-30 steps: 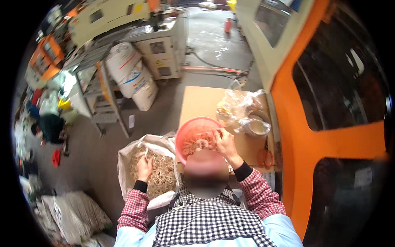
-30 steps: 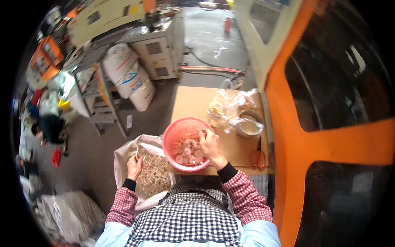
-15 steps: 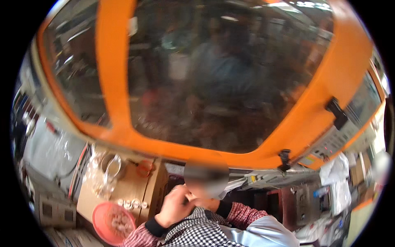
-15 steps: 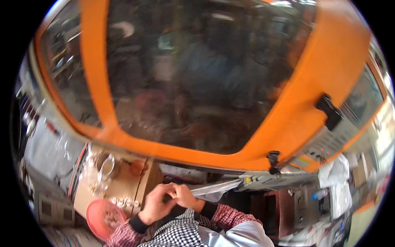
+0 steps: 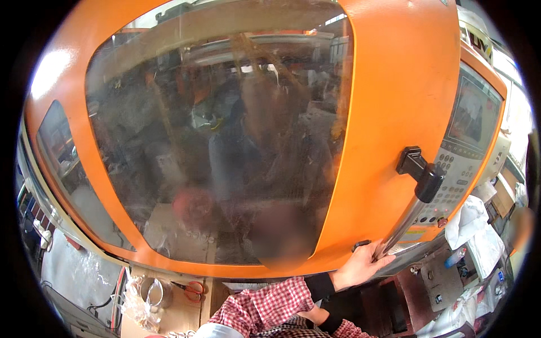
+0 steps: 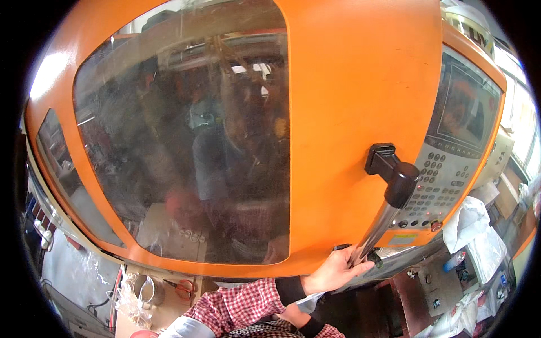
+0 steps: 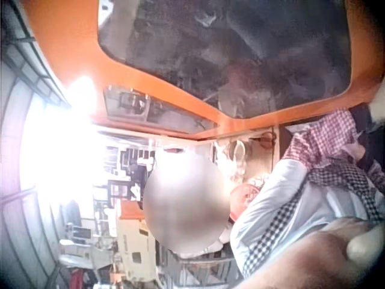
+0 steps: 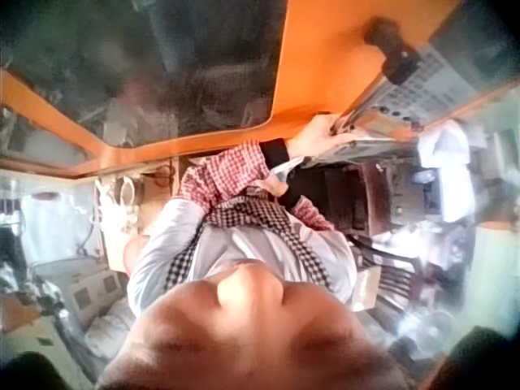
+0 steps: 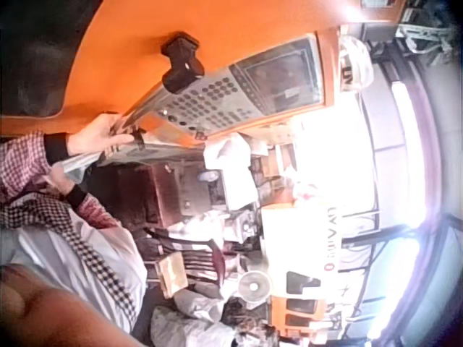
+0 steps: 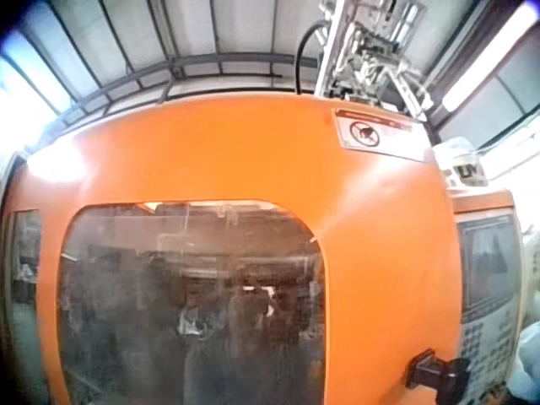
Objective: The person repeatedly loads small white plastic components into a machine, closes the door, and then removes the finished parts to trim excess material by hand. The trimmed parts are placed into a pink bowl.
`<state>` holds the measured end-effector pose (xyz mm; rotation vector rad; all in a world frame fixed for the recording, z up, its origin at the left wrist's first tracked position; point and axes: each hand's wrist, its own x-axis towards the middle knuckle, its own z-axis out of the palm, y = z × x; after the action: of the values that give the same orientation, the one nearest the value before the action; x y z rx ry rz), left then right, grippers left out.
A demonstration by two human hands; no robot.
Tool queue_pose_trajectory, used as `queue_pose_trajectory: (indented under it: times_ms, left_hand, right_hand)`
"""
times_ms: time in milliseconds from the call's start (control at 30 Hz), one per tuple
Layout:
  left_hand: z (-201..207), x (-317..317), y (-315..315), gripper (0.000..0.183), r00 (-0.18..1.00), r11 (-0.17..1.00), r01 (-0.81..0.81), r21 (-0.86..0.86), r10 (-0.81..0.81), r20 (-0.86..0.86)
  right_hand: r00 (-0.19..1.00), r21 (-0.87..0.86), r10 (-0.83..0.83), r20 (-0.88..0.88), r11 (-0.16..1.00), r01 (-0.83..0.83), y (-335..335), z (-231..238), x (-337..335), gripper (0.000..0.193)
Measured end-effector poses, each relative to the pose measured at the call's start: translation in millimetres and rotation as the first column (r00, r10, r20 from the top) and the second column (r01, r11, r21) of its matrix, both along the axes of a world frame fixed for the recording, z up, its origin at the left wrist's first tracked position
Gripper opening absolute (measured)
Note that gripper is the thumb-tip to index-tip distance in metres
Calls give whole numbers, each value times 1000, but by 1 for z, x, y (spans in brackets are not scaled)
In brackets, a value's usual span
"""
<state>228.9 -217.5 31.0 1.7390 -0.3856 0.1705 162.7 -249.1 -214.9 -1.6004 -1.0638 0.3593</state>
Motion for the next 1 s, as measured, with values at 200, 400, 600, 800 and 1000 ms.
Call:
queue_pose_trajectory:
  times_ms: [200,400,600,800,1000]
  left_hand:
    - [3,-42,35,22,984,984,-179,-19,179,0]
    - [-2,-105,86,16,941,926,-334,-175,319,-112]
    - [8,-146,106,17,544,546,-831,-105,838,54]
    - [-1,-168,144,16,157,136,-939,-315,987,-41]
    - [-4,-188,182,20,86,102,-943,-317,994,65]
  right_hand:
    - [676,330,-306,671,939,98,-44,100,33,16]
    - [754,611,-655,52,618,495,-36,123,33,6]
    - [967,732,-224,-119,638,238,71,172,82,3]
    - [939,622,77,-336,767,160,257,219,140,18]
    - [925,553,-195,-327,754,355,474,233,287,36]
